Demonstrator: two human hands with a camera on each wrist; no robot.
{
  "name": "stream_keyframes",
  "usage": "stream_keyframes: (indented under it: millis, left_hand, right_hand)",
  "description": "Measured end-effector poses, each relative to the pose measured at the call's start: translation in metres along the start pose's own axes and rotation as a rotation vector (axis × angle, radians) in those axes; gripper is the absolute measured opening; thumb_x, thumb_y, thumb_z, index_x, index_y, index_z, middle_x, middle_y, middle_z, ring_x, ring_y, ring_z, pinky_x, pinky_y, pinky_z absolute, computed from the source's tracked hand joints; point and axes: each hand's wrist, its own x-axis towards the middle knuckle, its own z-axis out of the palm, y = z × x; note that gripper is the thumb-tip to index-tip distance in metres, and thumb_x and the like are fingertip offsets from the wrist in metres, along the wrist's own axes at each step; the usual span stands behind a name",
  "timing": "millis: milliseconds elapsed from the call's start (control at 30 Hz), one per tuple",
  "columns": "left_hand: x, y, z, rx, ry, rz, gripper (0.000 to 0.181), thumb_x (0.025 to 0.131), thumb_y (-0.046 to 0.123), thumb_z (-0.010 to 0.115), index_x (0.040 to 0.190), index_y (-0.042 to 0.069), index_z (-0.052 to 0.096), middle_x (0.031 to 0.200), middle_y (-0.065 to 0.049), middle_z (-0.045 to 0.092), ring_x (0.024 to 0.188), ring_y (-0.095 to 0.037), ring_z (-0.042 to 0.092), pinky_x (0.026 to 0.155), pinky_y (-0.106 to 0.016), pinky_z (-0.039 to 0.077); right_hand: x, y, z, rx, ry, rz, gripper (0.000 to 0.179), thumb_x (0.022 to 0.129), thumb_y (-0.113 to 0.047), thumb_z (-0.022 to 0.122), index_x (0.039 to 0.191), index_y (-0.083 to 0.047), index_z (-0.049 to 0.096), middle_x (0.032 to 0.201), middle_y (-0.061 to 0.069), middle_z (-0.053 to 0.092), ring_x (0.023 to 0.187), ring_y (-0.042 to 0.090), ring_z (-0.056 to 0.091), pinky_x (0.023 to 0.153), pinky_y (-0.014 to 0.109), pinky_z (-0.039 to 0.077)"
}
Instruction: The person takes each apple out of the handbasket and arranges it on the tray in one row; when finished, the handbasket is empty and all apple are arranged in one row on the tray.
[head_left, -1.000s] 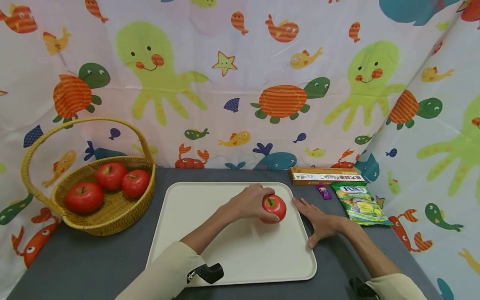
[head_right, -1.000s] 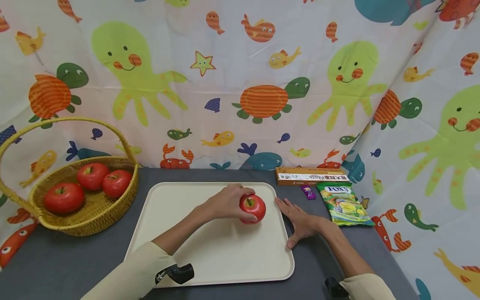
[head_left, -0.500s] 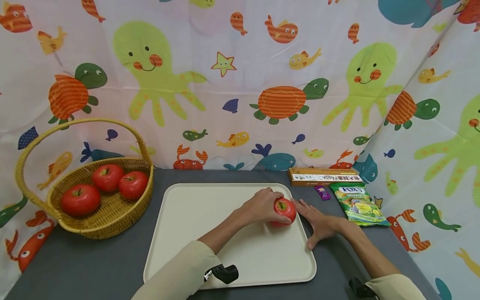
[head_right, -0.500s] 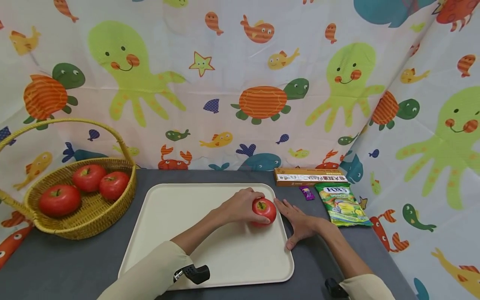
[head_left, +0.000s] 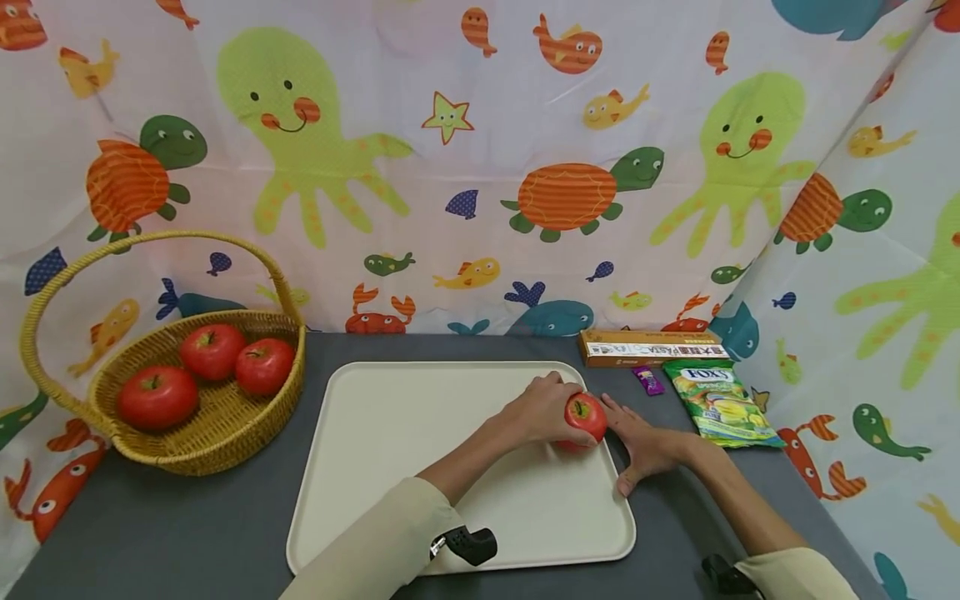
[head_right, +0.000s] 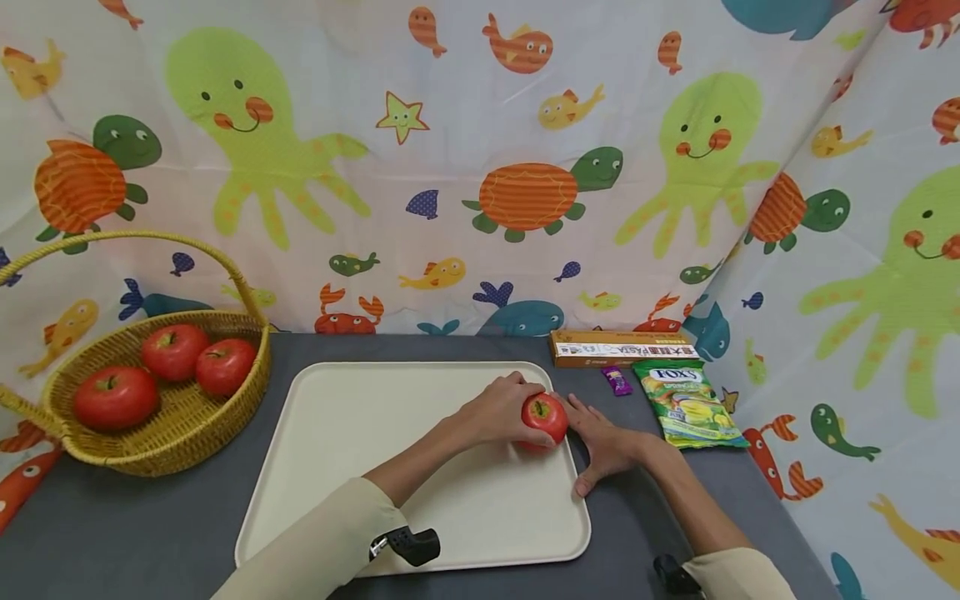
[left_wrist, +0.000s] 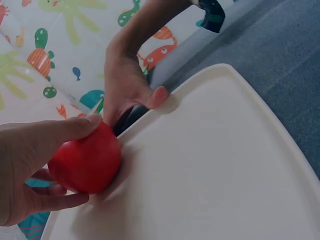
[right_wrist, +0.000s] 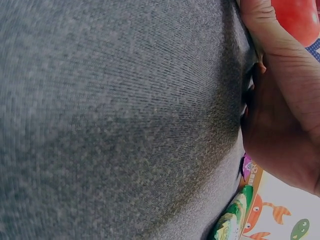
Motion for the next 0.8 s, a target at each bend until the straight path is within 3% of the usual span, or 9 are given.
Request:
stream_keyframes:
  millis: [200,467,567,800]
  left_hand:
    - [-0.004,-0.002,0.003,0.000,0.005,-0.023,0.079,0.083,0.063,0.079,0.146,0.021,0.059,0.131,-0.005,0.062,0.108,-0.015,0.058,0.084,-0.022,0.058]
    - [-0.014,-0.010,0.007,0.016,0.010,-0.043,0.097,0.077,0.070,0.081,0.157,0.026,0.046,0.135,-0.006,0.059,0.110,-0.017,0.059,0.090,-0.035,0.061]
    - [-0.021,-0.011,-0.001,0.034,0.023,-0.038,0.098,0.078,0.071,0.079,0.157,0.026,0.046,0.136,-0.007,0.058,0.113,-0.018,0.060,0.090,-0.037,0.062]
    - [-0.043,-0.020,-0.037,0.106,0.062,-0.007,0.090,0.086,0.065,0.075,0.160,0.024,0.043,0.149,-0.010,0.056,0.131,-0.027,0.061,0.092,-0.043,0.064]
  right_hand:
    - [0.000,0.001,-0.001,0.004,-0.008,-0.049,0.144,0.066,-0.066,0.088,0.166,-0.002,0.006,0.173,0.031,-0.007,0.156,0.059,-0.014,0.121,0.080,-0.004]
    - [0.001,0.001,0.002,0.016,-0.013,-0.041,0.142,0.066,-0.065,0.088,0.166,-0.002,0.008,0.173,0.031,-0.008,0.156,0.059,-0.013,0.121,0.081,-0.002]
    - [0.001,0.000,0.001,0.021,-0.013,-0.038,0.143,0.066,-0.065,0.088,0.166,-0.003,0.008,0.173,0.031,-0.009,0.156,0.060,-0.013,0.121,0.081,-0.003]
    - [0.000,0.000,-0.001,0.028,-0.006,-0.026,0.143,0.065,-0.063,0.090,0.166,-0.004,0.008,0.172,0.031,-0.010,0.156,0.060,-0.014,0.121,0.080,-0.004]
